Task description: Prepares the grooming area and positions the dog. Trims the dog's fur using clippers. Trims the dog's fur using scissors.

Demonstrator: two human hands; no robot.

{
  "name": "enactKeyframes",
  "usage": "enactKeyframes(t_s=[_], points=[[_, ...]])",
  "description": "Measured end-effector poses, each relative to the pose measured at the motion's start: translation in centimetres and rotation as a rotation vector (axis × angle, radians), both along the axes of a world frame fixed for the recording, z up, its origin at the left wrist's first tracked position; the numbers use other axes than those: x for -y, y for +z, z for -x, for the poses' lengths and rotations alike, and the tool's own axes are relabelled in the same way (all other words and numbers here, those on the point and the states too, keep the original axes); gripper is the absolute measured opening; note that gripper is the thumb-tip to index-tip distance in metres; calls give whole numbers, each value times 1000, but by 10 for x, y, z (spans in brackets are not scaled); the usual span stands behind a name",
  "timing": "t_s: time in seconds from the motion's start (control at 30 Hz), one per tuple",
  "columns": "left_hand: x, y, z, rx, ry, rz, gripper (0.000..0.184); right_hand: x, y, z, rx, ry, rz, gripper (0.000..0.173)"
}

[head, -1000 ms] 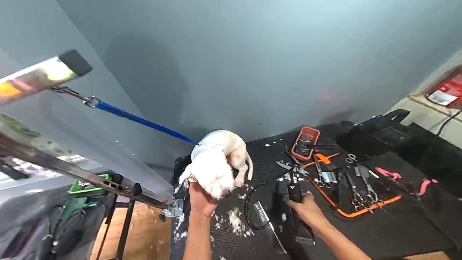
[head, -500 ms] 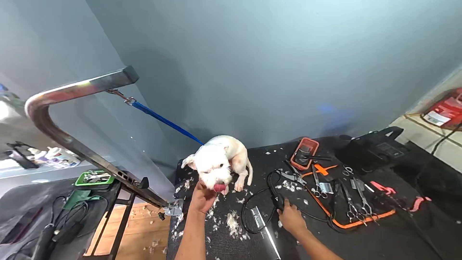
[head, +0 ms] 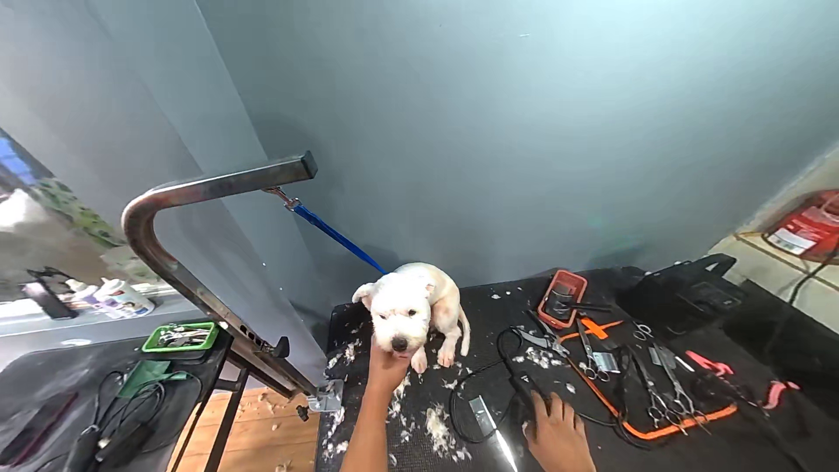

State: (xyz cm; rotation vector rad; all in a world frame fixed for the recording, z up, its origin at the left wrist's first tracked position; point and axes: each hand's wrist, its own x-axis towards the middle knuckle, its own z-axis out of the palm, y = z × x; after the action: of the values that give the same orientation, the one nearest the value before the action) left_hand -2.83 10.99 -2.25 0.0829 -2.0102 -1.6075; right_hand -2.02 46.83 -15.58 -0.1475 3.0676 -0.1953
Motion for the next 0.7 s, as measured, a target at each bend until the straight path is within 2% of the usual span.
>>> enactKeyframes(t_s=[0.07, 0.13, 0.2, 0.27, 0.33, 0.43, 0.53, 0.63, 0.7], points=[[-4, -3, 4, 30, 47, 34, 58, 9, 4, -18, 10, 97, 57, 60], [-8, -4, 8, 49, 35, -5, 55, 23, 10, -38, 182, 139, 67, 51], [-10, -3, 11, 41, 0, 15, 51, 40, 15, -56, 413, 88, 53, 61], [-14, -4, 15, 58, -17, 16, 53, 52, 7, -70, 529, -16, 78, 78], [-16, 0, 16, 98, -17, 27, 53, 62, -6, -80, 527, -99, 98, 82], [-18, 13, 15, 129, -17, 74, 51, 66, -22, -84, 512, -189, 135, 69], [-17, 18, 18, 170, -80, 65, 38, 69, -25, -84, 522, -288, 186, 65], [-16, 18, 23, 130, -109, 104, 24, 71, -24, -78, 587, -350, 191, 60], [-15, 16, 25, 67, -83, 178, 26, 72, -22, -73, 664, -351, 168, 53]])
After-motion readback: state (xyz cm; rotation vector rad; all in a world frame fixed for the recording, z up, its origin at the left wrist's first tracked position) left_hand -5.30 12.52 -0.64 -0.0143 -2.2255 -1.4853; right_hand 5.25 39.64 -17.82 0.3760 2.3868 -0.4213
